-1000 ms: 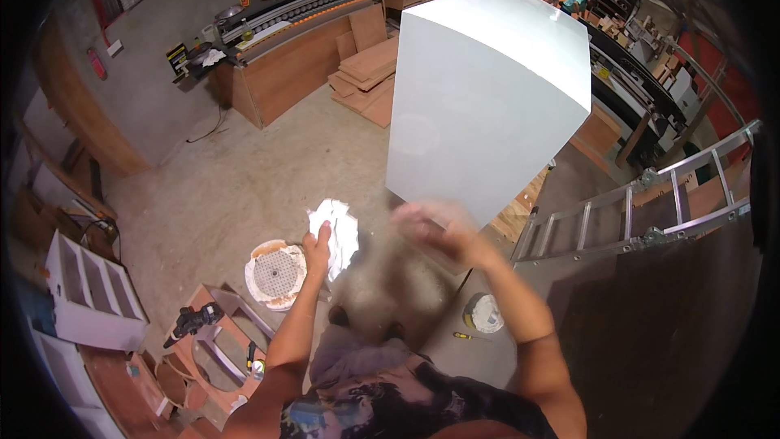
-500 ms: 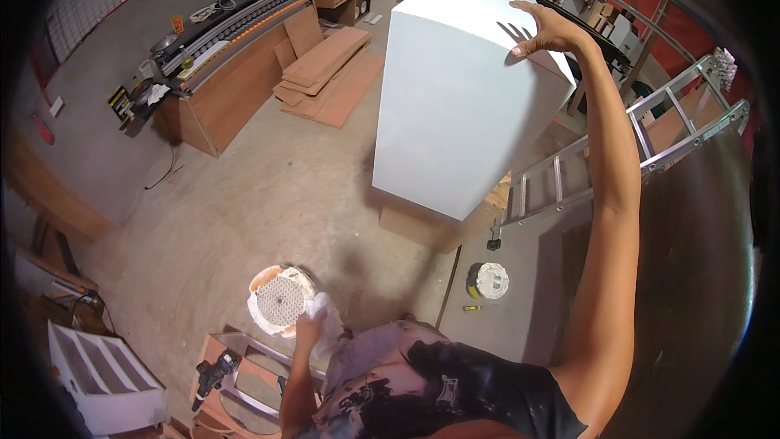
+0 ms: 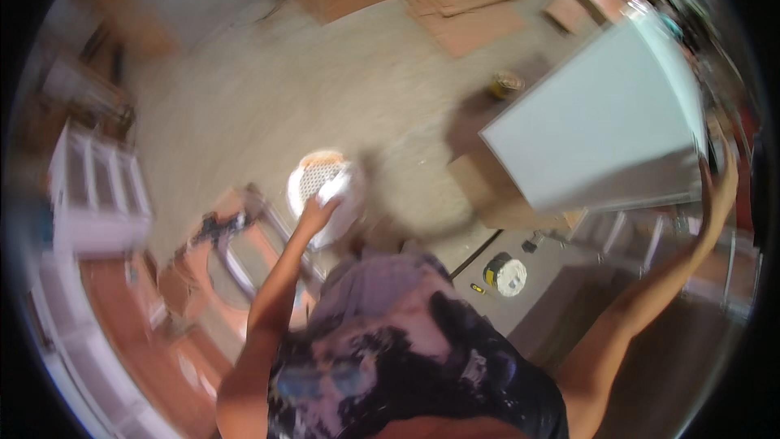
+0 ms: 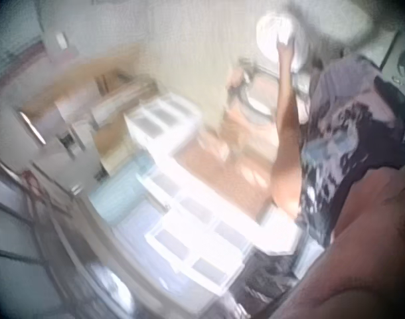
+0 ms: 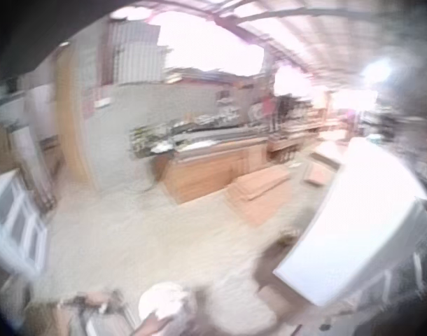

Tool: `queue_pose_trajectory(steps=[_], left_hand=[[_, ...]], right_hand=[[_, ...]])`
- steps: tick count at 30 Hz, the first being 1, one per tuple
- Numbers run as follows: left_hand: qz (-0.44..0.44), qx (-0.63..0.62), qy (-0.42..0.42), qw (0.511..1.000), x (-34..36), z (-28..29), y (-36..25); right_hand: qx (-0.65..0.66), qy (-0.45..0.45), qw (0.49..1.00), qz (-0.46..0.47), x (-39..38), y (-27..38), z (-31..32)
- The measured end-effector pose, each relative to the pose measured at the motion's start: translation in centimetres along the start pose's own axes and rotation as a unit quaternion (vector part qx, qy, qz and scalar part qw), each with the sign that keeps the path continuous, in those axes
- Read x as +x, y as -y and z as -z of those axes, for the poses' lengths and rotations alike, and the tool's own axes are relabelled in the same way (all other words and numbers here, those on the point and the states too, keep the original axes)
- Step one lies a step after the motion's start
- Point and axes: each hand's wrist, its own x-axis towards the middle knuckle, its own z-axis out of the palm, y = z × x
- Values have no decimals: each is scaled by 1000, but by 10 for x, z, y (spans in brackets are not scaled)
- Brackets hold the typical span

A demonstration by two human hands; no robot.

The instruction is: The person sands the edges of a white cabinet with sandpaper, wipes the surface with a cloth, and applies a white substance to the edges using a small brush. The person then wipes the edges again with a cloth.

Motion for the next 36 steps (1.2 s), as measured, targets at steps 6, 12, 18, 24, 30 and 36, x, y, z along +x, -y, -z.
queue_pose_trajectory(steps=[6,12,18,24,30,36], left_hand=[[-143,-192,-55,969,-37,-80,-132],[-282,176,-233,914,-61,-83,-126],[77,-1,-395,916,-98,-84,-53],[217,-226,-527,790,-149,-73,56],[378,-204,-657,620,-295,-50,299],[412,20,-627,661,-373,45,409]], right_hand=[[768,413,449,-196,-166,317,-204],[812,568,121,-53,-232,481,-161],[688,719,100,-27,-300,525,-178],[518,836,121,135,-340,566,-222],[469,777,390,155,-406,586,-260],[398,649,470,446,-521,728,-276]])
